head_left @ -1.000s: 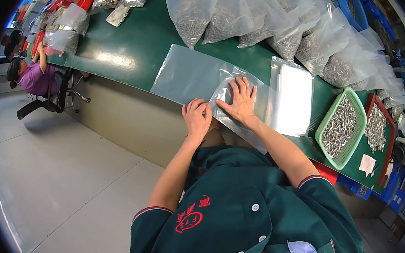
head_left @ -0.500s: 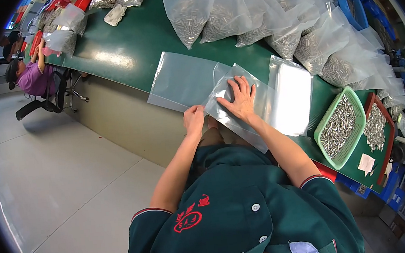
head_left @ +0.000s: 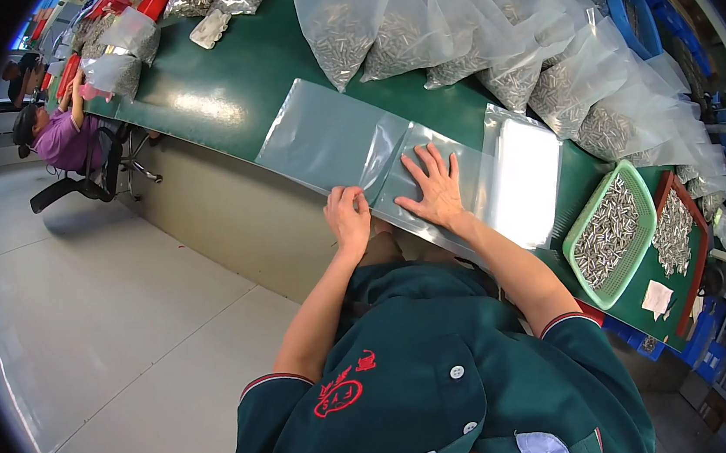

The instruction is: Inspecting small metal pins and bagging hardware components at a factory workstation.

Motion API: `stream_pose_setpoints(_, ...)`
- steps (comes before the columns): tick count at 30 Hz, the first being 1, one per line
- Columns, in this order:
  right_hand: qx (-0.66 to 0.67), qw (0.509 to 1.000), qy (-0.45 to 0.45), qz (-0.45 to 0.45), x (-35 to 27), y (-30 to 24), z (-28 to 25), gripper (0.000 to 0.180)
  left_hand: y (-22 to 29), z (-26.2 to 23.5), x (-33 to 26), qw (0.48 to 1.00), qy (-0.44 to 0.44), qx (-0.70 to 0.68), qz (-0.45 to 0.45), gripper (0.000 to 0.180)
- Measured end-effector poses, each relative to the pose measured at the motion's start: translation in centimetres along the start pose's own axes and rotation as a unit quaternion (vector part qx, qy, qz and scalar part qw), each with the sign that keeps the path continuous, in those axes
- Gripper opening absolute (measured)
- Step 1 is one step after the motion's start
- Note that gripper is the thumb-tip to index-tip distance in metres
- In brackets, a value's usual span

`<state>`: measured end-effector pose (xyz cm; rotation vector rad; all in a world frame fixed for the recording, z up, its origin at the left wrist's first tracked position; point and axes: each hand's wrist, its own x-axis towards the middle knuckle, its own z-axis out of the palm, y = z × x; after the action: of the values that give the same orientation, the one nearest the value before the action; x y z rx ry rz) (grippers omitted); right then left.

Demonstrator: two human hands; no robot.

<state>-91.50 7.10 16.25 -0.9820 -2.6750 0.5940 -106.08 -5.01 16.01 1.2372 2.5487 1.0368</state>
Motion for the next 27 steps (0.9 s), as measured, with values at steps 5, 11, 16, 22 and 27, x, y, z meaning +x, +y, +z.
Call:
stream_pose_setpoints(5,0.017,0.988,-0.081,-0.130,-0.9,1.5,-1.5,0.075,-0.7,-0.1,1.1,0.994,0.034,0.054,0.086,0.012)
stream_pose_setpoints(11,0.033,0.971,-0.122,-0.202,-0.6,1.7,-2.0,0.075,-0.4,-0.3,0.3,0.986,0.014,0.084,0.143,0.011)
stream_pose_setpoints(16,0.027,0.969,-0.129,-0.210,-0.5,1.3,-1.7,0.074,-0.8,-0.5,0.0,0.983,0.011,0.095,0.159,0.011)
stream_pose_setpoints(22,0.030,0.967,-0.110,-0.227,-1.6,0.8,-0.6,0.057,-2.0,-0.9,0.7,0.990,0.047,0.084,0.101,0.011)
stream_pose_setpoints(27,0.050,0.960,-0.074,-0.265,-2.9,1.1,-0.5,0.042,-2.5,-0.9,1.1,0.989,0.050,0.084,0.109,0.010)
